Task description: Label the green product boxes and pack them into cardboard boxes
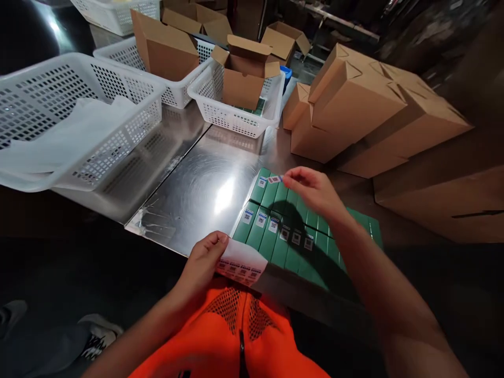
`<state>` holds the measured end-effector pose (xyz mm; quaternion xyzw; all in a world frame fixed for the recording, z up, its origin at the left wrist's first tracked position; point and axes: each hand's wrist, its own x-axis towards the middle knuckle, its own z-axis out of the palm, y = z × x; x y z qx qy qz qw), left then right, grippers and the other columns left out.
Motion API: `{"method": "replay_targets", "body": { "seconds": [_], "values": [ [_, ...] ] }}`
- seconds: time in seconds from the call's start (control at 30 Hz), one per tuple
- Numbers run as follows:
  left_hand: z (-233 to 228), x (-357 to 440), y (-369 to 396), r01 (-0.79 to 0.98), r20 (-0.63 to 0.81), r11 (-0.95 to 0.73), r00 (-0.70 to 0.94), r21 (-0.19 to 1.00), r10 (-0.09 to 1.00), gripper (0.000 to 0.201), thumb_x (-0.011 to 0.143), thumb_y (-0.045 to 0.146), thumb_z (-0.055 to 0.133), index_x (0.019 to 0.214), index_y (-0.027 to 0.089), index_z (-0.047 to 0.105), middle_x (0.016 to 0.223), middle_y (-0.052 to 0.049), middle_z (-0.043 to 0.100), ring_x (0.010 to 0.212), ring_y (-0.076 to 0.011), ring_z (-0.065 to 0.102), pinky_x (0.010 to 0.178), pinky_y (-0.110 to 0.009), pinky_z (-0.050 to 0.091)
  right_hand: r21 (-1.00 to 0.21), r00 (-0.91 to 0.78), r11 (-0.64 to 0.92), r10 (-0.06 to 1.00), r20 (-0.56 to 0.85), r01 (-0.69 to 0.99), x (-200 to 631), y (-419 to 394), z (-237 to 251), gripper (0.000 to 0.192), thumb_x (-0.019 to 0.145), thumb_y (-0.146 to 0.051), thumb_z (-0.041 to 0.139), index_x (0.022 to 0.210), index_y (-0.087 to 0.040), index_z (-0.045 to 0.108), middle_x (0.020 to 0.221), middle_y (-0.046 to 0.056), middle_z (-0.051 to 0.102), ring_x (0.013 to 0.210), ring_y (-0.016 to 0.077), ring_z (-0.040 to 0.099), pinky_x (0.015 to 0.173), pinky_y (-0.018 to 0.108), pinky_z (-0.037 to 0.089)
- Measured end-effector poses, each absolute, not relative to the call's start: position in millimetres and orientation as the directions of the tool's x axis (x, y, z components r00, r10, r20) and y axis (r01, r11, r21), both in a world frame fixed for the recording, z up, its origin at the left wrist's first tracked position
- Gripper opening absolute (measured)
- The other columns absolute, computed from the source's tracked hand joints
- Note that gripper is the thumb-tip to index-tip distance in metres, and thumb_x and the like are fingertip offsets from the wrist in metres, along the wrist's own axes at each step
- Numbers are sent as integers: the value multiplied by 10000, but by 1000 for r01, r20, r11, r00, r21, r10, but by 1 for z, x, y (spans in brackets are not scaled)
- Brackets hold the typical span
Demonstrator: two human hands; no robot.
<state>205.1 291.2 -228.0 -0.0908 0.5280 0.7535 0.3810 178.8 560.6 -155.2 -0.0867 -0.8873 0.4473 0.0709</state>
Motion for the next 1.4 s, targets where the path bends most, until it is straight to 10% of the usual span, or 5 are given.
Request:
{"method": "replay_targets", "body": {
  "seconds": [0.17,0.5,0.93,1.2,1.4],
  "values": [
    [-225,212,291,-667,-540,-117,-683,736,493,446,699,572,750,699,167,563,567,54,478,512,-84,426,498,-187,341,-681,-888,594,136,-439,428,125,603,-170,282,783,-396,723,668,-154,634,604,-5,541,593,120,470,536,237,354],
    [-232,207,284,-630,-526,-84,-707,772,472,449,707,578,741,699,162,571,585,45,486,532,-90,429,514,-191,352,-606,-839,640,115,-532,473,111,603,-178,293,740,-356,790,599,-167,615,613,3,571,584,122,519,549,227,435],
    [-228,203,289,-622,-527,-119,-737,774,422,486,666,625,748,704,169,586,556,52,504,501,-85,435,483,-188,351,-575,-872,779,439,214,251,150,582,-210,793,545,-393,891,1215,-175,528,992,57,571,788,220,562,715,352,476],
    [-227,193,290,-450,-377,-212,-873,867,310,550,771,558,706,1170,212,551,471,103,466,389,-91,399,407,-188,316,-560,-888,692,-397,232,-456,247,491,-190,368,901,-405,684,1202,-208,607,1044,87,669,957,248,620,827,380,498],
    [-226,191,286,-229,-219,3,-925,973,310,380,810,501,670,1055,212,686,753,2,577,572,-103,524,507,-202,424,-680,-961,684,-245,127,-264,257,488,-193,289,955,-249,608,1236,-191,644,1034,87,656,912,195,640,776,303,528]
  ]
}}
